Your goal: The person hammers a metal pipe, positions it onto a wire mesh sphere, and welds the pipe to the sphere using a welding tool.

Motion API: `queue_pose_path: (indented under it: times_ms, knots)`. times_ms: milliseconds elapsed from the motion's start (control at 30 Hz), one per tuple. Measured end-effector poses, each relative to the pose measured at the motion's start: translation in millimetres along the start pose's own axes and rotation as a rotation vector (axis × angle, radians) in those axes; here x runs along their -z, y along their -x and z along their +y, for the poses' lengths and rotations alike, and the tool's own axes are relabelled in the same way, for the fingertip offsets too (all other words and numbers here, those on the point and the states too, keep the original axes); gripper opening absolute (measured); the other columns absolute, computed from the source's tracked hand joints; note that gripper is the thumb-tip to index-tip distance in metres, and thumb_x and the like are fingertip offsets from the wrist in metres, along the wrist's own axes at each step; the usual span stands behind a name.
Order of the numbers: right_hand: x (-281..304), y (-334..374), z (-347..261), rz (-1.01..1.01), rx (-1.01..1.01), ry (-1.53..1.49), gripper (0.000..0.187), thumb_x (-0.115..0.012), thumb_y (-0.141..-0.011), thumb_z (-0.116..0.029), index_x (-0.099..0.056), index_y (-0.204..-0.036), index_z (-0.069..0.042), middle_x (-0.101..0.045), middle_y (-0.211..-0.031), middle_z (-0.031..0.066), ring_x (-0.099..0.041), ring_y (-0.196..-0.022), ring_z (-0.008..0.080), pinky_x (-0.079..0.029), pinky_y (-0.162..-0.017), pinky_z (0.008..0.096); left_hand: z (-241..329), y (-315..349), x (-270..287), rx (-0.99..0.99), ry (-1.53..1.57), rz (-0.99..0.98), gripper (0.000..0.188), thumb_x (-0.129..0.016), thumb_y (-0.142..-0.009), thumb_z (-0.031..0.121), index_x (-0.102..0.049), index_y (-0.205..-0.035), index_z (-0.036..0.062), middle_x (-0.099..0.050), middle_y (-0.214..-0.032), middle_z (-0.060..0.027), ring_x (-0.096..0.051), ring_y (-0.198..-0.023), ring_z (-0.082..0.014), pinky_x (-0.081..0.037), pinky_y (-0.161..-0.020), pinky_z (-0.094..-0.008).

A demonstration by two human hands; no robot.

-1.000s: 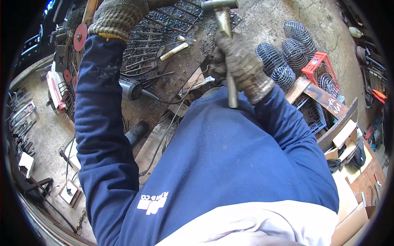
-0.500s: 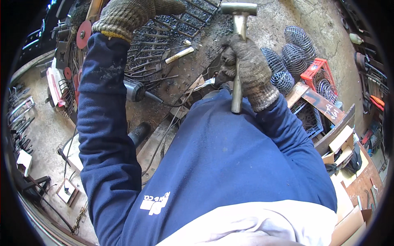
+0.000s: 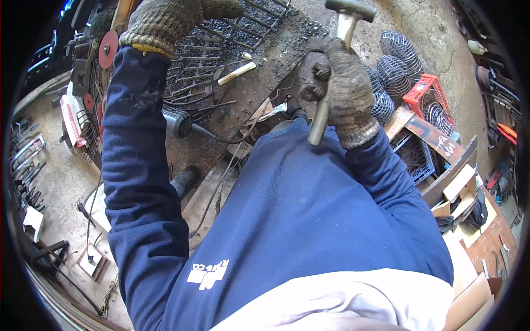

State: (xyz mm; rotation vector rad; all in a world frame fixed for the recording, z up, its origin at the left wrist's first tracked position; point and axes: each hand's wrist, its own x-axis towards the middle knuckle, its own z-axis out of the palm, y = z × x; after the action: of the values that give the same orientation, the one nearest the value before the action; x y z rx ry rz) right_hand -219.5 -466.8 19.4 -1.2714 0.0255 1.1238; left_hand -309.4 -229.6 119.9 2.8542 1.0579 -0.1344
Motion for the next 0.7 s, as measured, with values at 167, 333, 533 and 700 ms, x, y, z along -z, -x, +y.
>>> queue_pose_path:
  times_ms: [167,333,533,700]
  knots:
    - [5.5,-17.6,32.0,-0.082,0.114,0.120,0.040,-0.054,-0.108,-0.037,-0.061,-0.125,-0.002,-0.054,-0.076,-0.0030,-0.060,-0.059,0.0099,-0.059,-0.052,0.0269,3.2,-11.1,-9.2,-0.043,0.010,0.032,0.109,-0.096,-0.064,0.042,-0.044,-0.152,0.0040,-0.065,-0.133,-0.0261,-0.063,-0.123,-0.0390,-0.051,-0.103,-0.0429]
    - [7.6,-8.3,12.5,-0.128,0.041,0.165,0.041,-0.057,-0.107,-0.041,-0.062,-0.121,-0.002,-0.055,-0.077,-0.0010,-0.062,-0.060,0.0102,-0.058,-0.051,0.0272,2.4,-1.9,-1.8,0.031,-0.004,0.009,0.108,-0.096,-0.064,0.041,-0.045,-0.152,0.0037,-0.064,-0.134,-0.0257,-0.063,-0.124,-0.0388,-0.051,-0.103,-0.0428]
    - [9.5,-11.5,5.1,0.129,0.147,-0.080,0.039,-0.053,-0.108,-0.042,-0.064,-0.122,-0.007,-0.054,-0.077,-0.0009,-0.057,-0.057,0.0117,-0.058,-0.050,0.0301,7.5,-23.2,-15.9,-0.095,0.029,0.049,0.106,-0.096,-0.065,0.040,-0.046,-0.152,0.0046,-0.065,-0.133,-0.0254,-0.063,-0.123,-0.0390,-0.051,-0.104,-0.0431]
    - [-8.3,-3.9,-5.1,-0.088,-0.175,0.094,0.040,-0.054,-0.107,-0.040,-0.065,-0.122,-0.004,-0.052,-0.075,-0.0037,-0.051,-0.052,0.0080,-0.051,-0.043,0.0262,3.1,-2.0,-0.8,0.020,0.003,0.003,0.107,-0.097,-0.064,0.039,-0.046,-0.152,0.0049,-0.064,-0.134,-0.0252,-0.063,-0.124,-0.0382,-0.051,-0.104,-0.0431]
